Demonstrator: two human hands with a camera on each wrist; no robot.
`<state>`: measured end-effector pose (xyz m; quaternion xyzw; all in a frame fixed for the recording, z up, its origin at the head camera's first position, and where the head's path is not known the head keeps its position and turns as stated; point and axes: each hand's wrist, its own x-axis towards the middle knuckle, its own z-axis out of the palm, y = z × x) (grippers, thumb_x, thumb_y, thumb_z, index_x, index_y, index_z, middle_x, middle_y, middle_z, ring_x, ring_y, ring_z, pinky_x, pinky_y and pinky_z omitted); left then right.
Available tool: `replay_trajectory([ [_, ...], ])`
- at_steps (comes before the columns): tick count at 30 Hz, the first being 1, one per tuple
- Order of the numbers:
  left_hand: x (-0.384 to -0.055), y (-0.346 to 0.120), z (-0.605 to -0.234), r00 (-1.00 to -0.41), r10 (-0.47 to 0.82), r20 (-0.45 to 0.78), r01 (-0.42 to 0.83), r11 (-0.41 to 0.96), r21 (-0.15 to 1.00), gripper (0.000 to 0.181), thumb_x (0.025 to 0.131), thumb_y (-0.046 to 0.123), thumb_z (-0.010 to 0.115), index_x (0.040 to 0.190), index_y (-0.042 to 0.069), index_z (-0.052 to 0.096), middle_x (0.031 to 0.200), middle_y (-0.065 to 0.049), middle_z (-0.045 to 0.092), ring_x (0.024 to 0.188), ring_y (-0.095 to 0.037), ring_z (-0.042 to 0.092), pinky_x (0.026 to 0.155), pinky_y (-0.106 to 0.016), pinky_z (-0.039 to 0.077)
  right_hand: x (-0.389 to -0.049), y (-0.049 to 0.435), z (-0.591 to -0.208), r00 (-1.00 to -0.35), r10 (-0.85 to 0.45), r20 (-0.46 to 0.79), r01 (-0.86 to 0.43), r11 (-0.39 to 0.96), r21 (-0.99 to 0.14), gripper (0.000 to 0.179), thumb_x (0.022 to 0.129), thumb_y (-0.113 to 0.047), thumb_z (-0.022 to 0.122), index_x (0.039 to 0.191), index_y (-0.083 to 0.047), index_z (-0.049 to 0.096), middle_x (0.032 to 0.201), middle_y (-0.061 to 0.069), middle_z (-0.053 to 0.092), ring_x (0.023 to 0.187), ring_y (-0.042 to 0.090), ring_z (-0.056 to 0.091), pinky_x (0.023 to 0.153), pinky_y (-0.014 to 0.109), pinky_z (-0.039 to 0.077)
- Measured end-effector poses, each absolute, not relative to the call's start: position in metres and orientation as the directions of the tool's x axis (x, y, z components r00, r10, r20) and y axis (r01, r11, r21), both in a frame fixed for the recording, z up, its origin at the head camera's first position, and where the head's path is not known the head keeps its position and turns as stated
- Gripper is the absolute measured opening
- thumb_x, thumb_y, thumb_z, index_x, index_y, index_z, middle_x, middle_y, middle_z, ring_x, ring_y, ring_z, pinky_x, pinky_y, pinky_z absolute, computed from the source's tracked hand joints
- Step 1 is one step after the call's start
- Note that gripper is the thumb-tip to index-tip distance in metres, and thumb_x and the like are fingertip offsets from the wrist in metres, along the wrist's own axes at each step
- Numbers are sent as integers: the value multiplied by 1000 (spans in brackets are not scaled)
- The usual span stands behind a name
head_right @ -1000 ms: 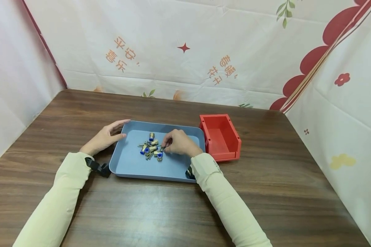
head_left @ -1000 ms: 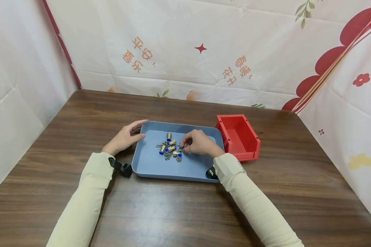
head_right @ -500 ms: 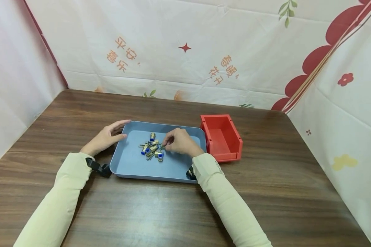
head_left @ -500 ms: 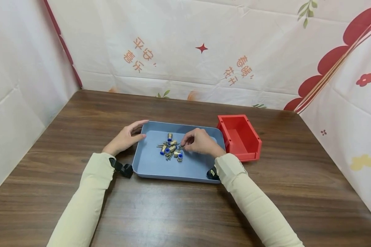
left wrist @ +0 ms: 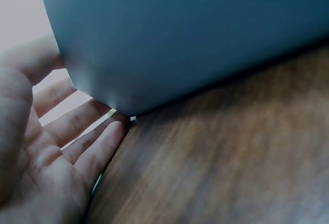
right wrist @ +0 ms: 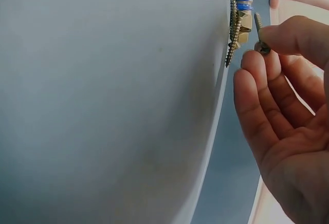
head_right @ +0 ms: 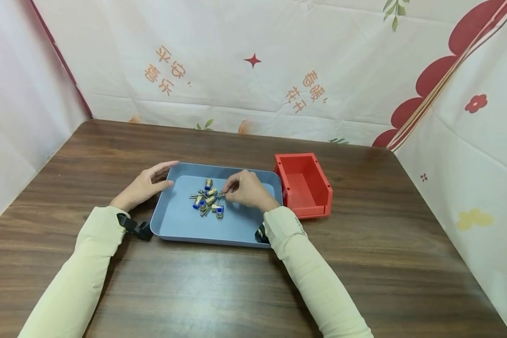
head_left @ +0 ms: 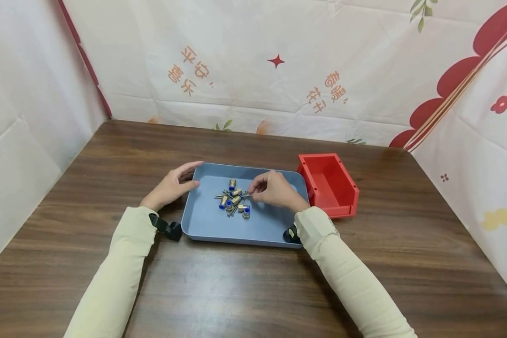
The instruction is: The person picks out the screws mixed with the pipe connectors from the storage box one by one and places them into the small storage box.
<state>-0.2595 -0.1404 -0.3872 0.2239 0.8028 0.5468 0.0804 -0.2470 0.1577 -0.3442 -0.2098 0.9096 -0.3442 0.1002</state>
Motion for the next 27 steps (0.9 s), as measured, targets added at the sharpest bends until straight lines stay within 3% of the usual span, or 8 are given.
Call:
replay_trajectory([
  [27,-260,-140,-388,-890,444,105,261,307,915,56,96,11,55,148,5,34,152,-19,31,137,-39,34,110,-54,31,-241,192,-310,-942,-329,65,-294,719,-630,14,79,-7,75,93,-3,75,86,9,71,75,22,60,71,30,54],
])
